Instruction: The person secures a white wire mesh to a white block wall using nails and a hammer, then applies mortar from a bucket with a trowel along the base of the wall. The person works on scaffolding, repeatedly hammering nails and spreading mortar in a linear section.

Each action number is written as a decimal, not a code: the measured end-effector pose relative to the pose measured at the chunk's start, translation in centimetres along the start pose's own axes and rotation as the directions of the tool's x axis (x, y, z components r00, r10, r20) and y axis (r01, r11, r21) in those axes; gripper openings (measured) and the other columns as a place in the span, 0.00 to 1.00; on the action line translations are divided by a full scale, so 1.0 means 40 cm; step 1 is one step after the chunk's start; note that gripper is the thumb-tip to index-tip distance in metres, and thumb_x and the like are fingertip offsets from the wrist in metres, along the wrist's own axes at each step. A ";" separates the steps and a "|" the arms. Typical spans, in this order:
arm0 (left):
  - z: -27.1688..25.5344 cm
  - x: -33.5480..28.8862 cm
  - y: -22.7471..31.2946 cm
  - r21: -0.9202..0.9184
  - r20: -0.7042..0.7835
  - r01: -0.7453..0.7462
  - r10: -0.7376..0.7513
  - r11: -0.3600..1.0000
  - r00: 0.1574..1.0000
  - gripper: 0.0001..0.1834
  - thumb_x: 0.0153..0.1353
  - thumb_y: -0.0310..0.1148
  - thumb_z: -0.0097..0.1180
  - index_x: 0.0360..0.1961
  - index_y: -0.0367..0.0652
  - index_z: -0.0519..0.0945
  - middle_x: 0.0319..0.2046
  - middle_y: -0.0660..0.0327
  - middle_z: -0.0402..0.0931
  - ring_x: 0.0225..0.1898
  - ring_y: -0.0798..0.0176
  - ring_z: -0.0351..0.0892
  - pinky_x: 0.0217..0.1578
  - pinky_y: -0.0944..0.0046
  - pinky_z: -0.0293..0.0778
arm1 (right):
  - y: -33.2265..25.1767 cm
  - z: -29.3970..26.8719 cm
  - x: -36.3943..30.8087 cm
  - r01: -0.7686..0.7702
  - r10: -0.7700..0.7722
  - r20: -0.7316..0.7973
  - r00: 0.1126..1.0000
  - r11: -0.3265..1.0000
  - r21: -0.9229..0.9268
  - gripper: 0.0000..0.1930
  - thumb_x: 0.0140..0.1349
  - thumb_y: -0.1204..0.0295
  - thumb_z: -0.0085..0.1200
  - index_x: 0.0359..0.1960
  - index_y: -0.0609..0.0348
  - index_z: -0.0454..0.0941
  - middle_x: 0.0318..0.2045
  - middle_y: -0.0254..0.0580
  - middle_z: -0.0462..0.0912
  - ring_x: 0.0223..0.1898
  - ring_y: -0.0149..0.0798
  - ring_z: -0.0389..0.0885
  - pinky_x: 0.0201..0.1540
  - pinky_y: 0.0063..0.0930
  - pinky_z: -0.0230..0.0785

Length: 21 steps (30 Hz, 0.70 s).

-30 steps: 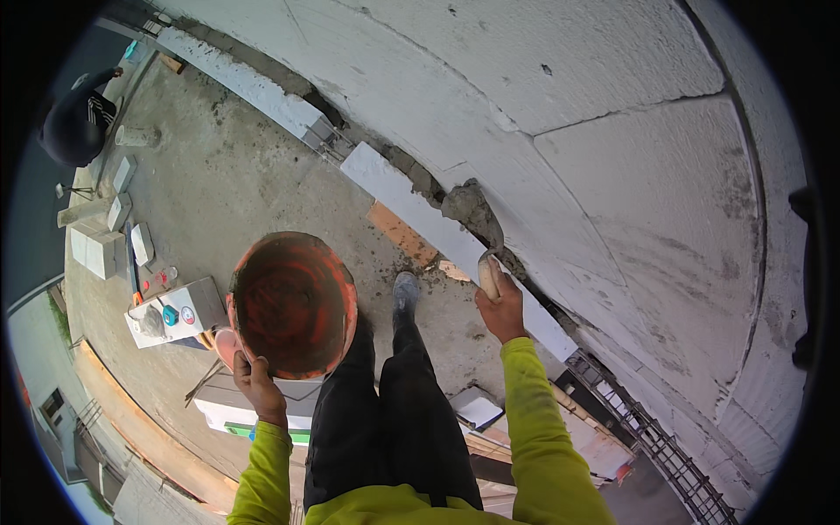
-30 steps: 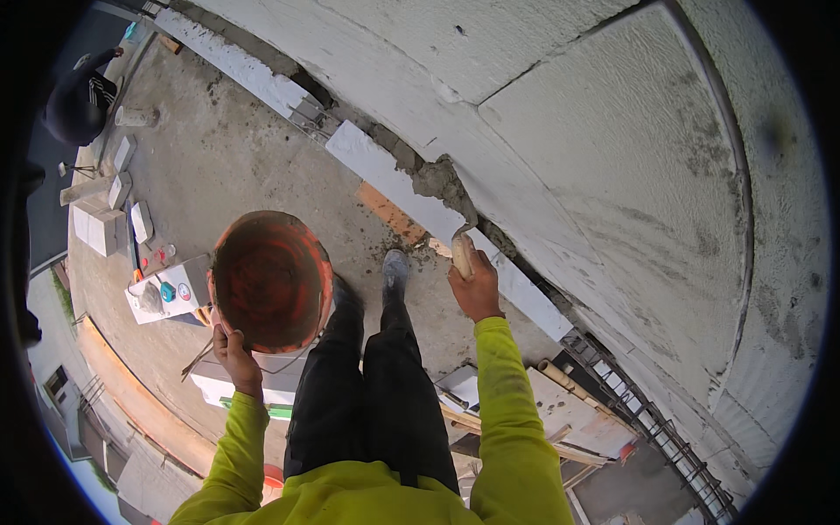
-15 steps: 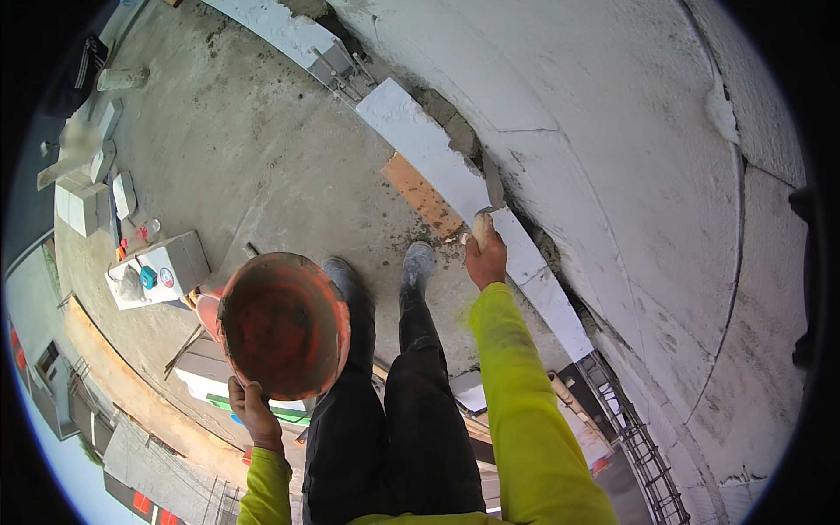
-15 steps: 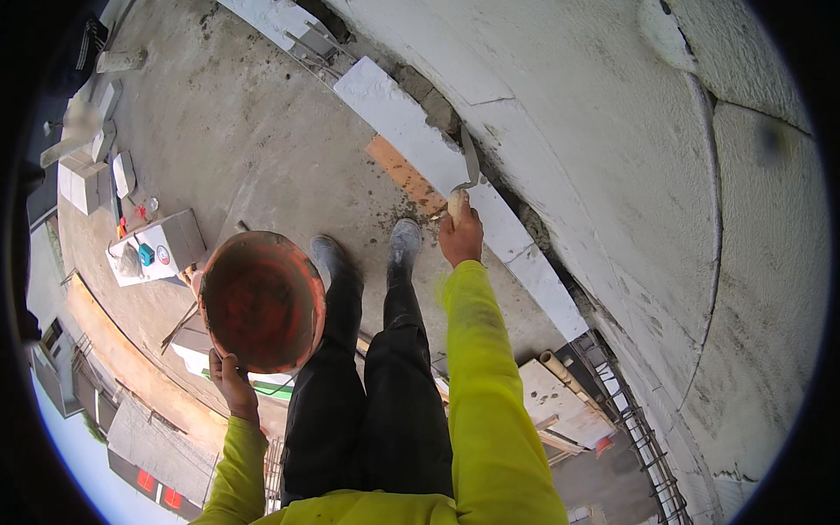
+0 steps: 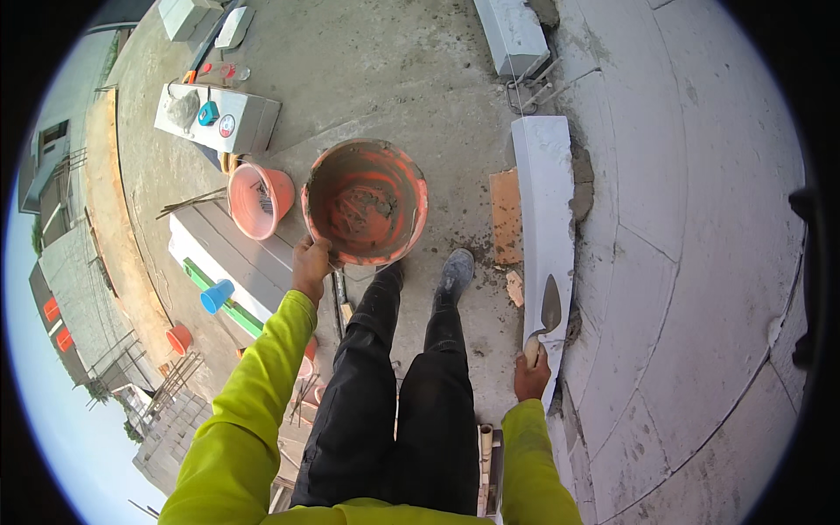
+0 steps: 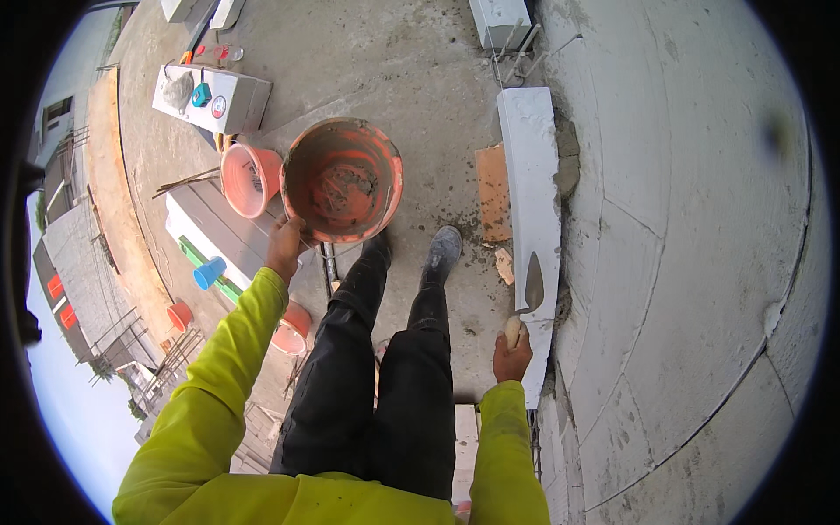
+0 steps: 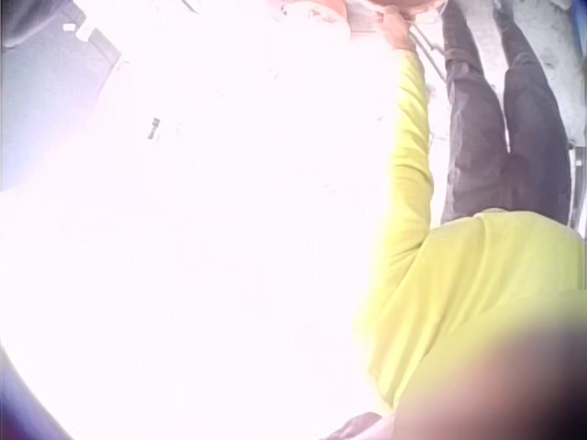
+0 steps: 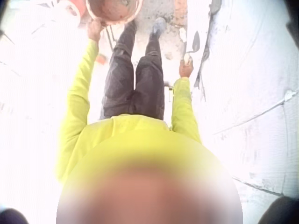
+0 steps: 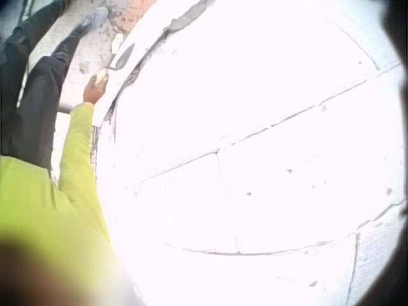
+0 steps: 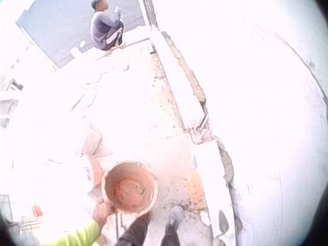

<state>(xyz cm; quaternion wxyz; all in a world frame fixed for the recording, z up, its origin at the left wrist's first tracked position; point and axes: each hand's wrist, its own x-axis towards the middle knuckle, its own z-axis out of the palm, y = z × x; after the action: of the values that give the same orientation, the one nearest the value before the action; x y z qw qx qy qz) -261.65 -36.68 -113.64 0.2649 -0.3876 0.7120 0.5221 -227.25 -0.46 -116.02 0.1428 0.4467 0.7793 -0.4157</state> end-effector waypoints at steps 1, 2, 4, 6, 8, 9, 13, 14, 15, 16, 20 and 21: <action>0.019 0.036 -0.001 -0.009 -0.015 0.071 -0.071 0.997 0.997 0.12 0.60 0.28 0.46 0.43 0.36 0.76 0.32 0.57 0.78 0.29 0.62 0.80 0.33 0.61 0.82 | -0.006 -0.016 -0.027 0.062 -0.062 0.042 0.997 0.998 -0.003 0.25 0.59 0.75 0.58 0.58 0.72 0.71 0.46 0.62 0.83 0.46 0.55 0.84 0.52 0.40 0.75; 0.035 0.068 0.002 -0.035 -0.045 0.058 -0.060 0.998 0.997 0.12 0.60 0.28 0.46 0.42 0.35 0.76 0.32 0.56 0.78 0.28 0.62 0.80 0.31 0.61 0.82 | -0.011 -0.023 -0.048 0.057 -0.056 0.083 0.995 0.998 -0.015 0.25 0.59 0.75 0.58 0.58 0.72 0.72 0.47 0.62 0.82 0.47 0.55 0.84 0.53 0.40 0.74; 0.063 0.110 0.001 -0.076 -0.075 0.043 -0.049 0.996 0.996 0.12 0.59 0.28 0.47 0.41 0.34 0.76 0.31 0.55 0.79 0.28 0.61 0.80 0.30 0.61 0.81 | -0.019 -0.044 -0.075 0.056 -0.052 0.146 0.988 0.998 -0.020 0.24 0.60 0.74 0.58 0.58 0.72 0.71 0.46 0.60 0.82 0.46 0.52 0.84 0.52 0.39 0.74; 0.073 0.144 0.001 -0.087 -0.090 0.014 -0.022 0.996 0.996 0.12 0.59 0.29 0.48 0.40 0.32 0.76 0.32 0.55 0.79 0.28 0.61 0.80 0.30 0.62 0.81 | -0.027 -0.058 -0.077 -0.030 0.031 0.225 0.974 1.000 -0.009 0.25 0.62 0.73 0.58 0.59 0.71 0.71 0.44 0.57 0.83 0.42 0.47 0.84 0.47 0.36 0.76; 0.075 0.166 -0.018 -0.098 -0.107 -0.066 0.055 0.993 0.993 0.11 0.58 0.29 0.50 0.39 0.32 0.77 0.32 0.55 0.79 0.28 0.62 0.80 0.30 0.63 0.80 | -0.042 -0.062 -0.063 -0.087 0.088 0.291 0.953 0.996 -0.017 0.25 0.63 0.73 0.57 0.61 0.71 0.69 0.41 0.51 0.82 0.36 0.40 0.83 0.40 0.31 0.76; 0.075 0.176 -0.032 -0.104 -0.116 -0.134 0.122 0.986 0.986 0.11 0.58 0.29 0.51 0.39 0.32 0.77 0.33 0.55 0.80 0.29 0.62 0.79 0.29 0.64 0.80 | -0.054 -0.064 -0.056 -0.170 0.163 0.338 0.927 0.985 -0.009 0.25 0.64 0.73 0.57 0.61 0.71 0.68 0.39 0.49 0.82 0.33 0.37 0.82 0.37 0.28 0.76; 0.023 0.216 -0.111 -0.008 -0.113 -0.276 0.273 0.961 0.955 0.28 0.56 0.34 0.60 0.56 0.29 0.73 0.44 0.49 0.80 0.41 0.58 0.82 0.47 0.61 0.77 | -0.126 -0.029 -0.033 -0.089 0.086 0.385 0.919 0.996 -0.011 0.27 0.65 0.72 0.56 0.64 0.69 0.65 0.35 0.42 0.79 0.24 0.29 0.76 0.29 0.25 0.74; 0.012 0.208 -0.145 0.107 -0.171 -0.218 0.234 0.970 0.957 0.32 0.56 0.35 0.60 0.60 0.28 0.69 0.49 0.45 0.78 0.45 0.54 0.82 0.51 0.59 0.75 | -0.146 -0.014 -0.033 -0.062 0.057 0.384 0.922 0.998 0.001 0.26 0.66 0.72 0.55 0.65 0.67 0.65 0.35 0.41 0.79 0.24 0.30 0.76 0.28 0.25 0.74; 0.002 0.196 -0.178 0.215 -0.235 -0.163 0.213 0.963 0.948 0.36 0.56 0.36 0.60 0.64 0.28 0.66 0.54 0.42 0.76 0.50 0.49 0.81 0.55 0.57 0.73 | -0.167 0.002 -0.035 -0.090 0.087 0.382 0.920 0.996 -0.010 0.26 0.66 0.72 0.54 0.64 0.66 0.66 0.35 0.40 0.79 0.24 0.30 0.76 0.28 0.25 0.74; -0.011 0.172 -0.221 0.173 -0.229 -0.121 0.160 0.977 0.960 0.37 0.56 0.36 0.60 0.65 0.28 0.65 0.56 0.39 0.74 0.53 0.47 0.80 0.56 0.57 0.72 | -0.186 0.015 -0.041 -0.099 0.093 0.395 0.914 0.995 -0.004 0.25 0.66 0.72 0.54 0.64 0.66 0.66 0.35 0.40 0.78 0.24 0.30 0.75 0.28 0.24 0.74; -0.096 -0.035 -0.475 0.058 -0.150 -0.011 0.020 0.998 0.988 0.36 0.57 0.36 0.59 0.65 0.32 0.66 0.56 0.41 0.75 0.54 0.45 0.79 0.56 0.56 0.72 | -0.248 0.048 -0.088 -0.107 0.138 0.446 0.884 0.990 -0.094 0.23 0.67 0.72 0.52 0.63 0.64 0.67 0.34 0.37 0.77 0.24 0.30 0.75 0.26 0.24 0.71; -0.121 -0.099 -0.547 0.097 -0.151 0.005 0.009 0.995 0.988 0.35 0.57 0.36 0.58 0.65 0.33 0.67 0.54 0.42 0.77 0.53 0.46 0.80 0.55 0.56 0.73 | -0.260 0.050 -0.101 -0.080 0.107 0.462 0.880 0.994 -0.079 0.23 0.67 0.71 0.52 0.63 0.63 0.67 0.33 0.37 0.77 0.23 0.30 0.75 0.25 0.24 0.70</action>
<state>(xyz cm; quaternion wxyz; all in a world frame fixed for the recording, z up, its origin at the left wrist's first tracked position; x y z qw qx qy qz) -241.15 -43.56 -120.79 0.2282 -0.4120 0.7551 0.4561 -233.76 -7.00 -109.44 0.3583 0.3666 0.7114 -0.4807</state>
